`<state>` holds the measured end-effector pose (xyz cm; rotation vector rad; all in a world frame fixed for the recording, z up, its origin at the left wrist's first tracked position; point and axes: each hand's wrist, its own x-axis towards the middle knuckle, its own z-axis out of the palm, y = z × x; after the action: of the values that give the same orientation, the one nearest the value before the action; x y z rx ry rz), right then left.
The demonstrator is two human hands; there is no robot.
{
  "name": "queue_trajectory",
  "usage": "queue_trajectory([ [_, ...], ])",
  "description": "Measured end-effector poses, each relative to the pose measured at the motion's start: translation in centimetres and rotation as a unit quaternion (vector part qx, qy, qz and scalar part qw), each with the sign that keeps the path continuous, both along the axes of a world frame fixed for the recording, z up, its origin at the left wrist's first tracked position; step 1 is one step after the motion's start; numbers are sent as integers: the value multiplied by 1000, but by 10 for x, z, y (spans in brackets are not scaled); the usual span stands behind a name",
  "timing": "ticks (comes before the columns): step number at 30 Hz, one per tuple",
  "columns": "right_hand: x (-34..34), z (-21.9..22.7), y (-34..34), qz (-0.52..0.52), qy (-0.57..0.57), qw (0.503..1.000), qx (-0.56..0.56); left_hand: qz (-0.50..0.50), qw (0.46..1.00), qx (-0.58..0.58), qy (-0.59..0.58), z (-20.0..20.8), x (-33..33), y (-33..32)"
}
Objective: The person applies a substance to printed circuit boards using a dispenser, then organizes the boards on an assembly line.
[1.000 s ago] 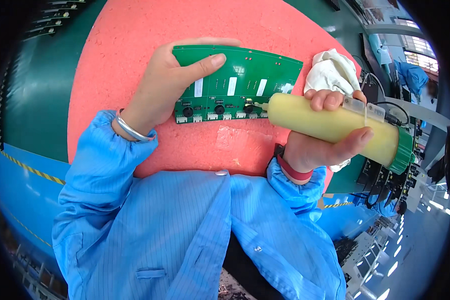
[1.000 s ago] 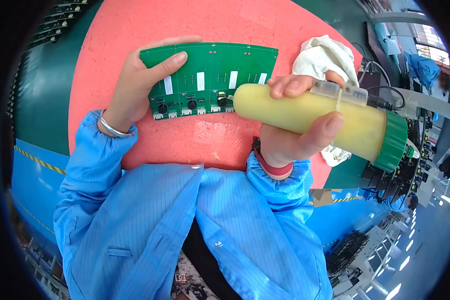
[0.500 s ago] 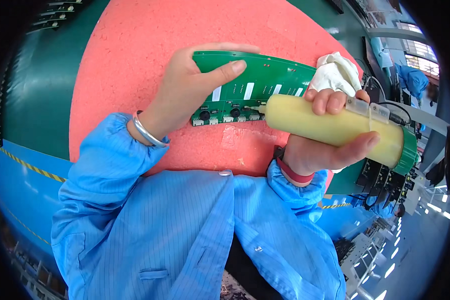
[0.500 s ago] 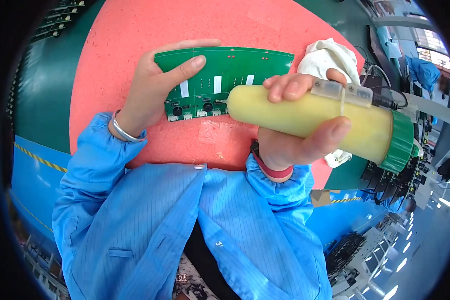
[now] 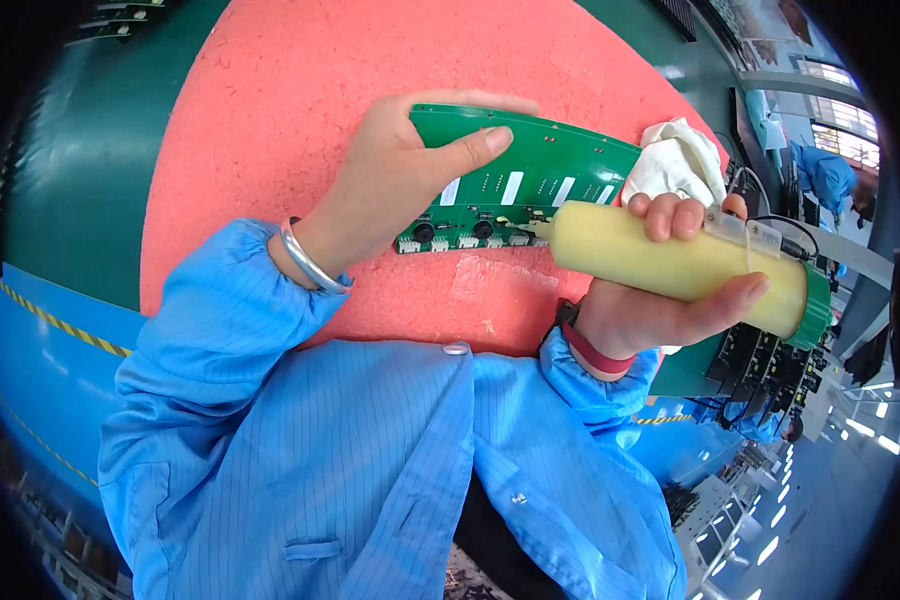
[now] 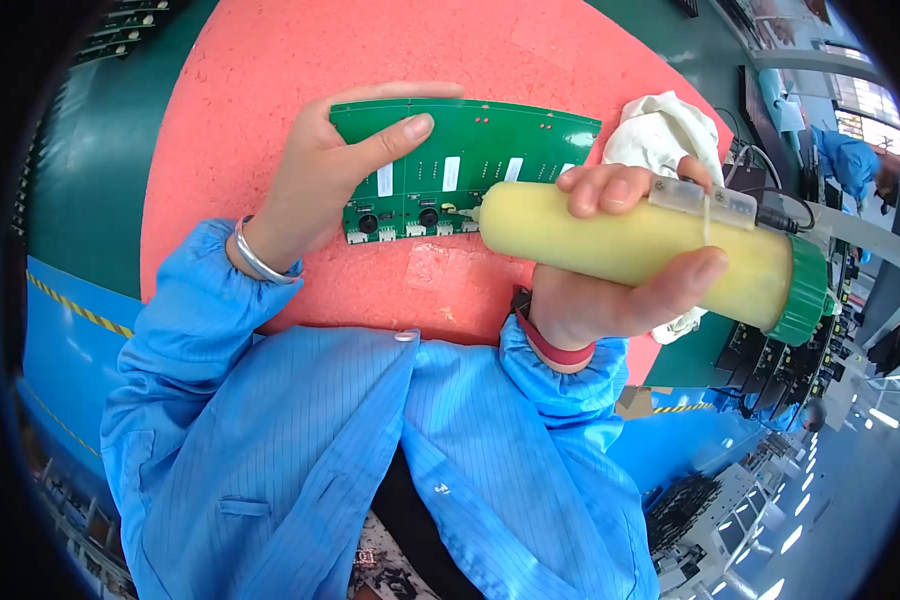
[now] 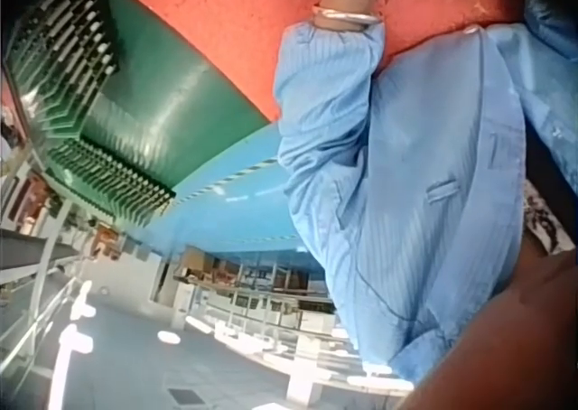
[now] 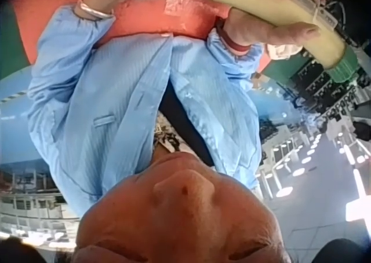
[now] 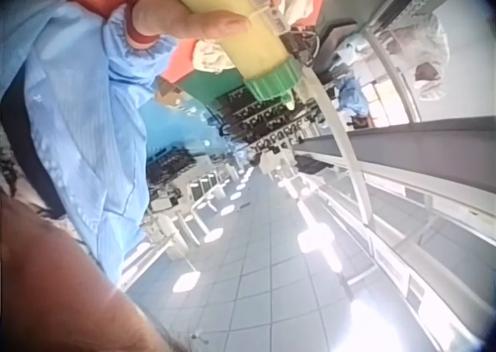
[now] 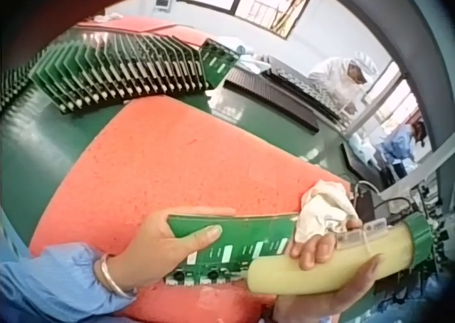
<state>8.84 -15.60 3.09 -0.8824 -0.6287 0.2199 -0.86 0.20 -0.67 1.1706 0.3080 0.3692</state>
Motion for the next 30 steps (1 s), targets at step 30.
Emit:
queue_trajectory([
  [30,-12,-9,14,24,-33,999,-17,-15,999,-29,-3,-8,1,2],
])
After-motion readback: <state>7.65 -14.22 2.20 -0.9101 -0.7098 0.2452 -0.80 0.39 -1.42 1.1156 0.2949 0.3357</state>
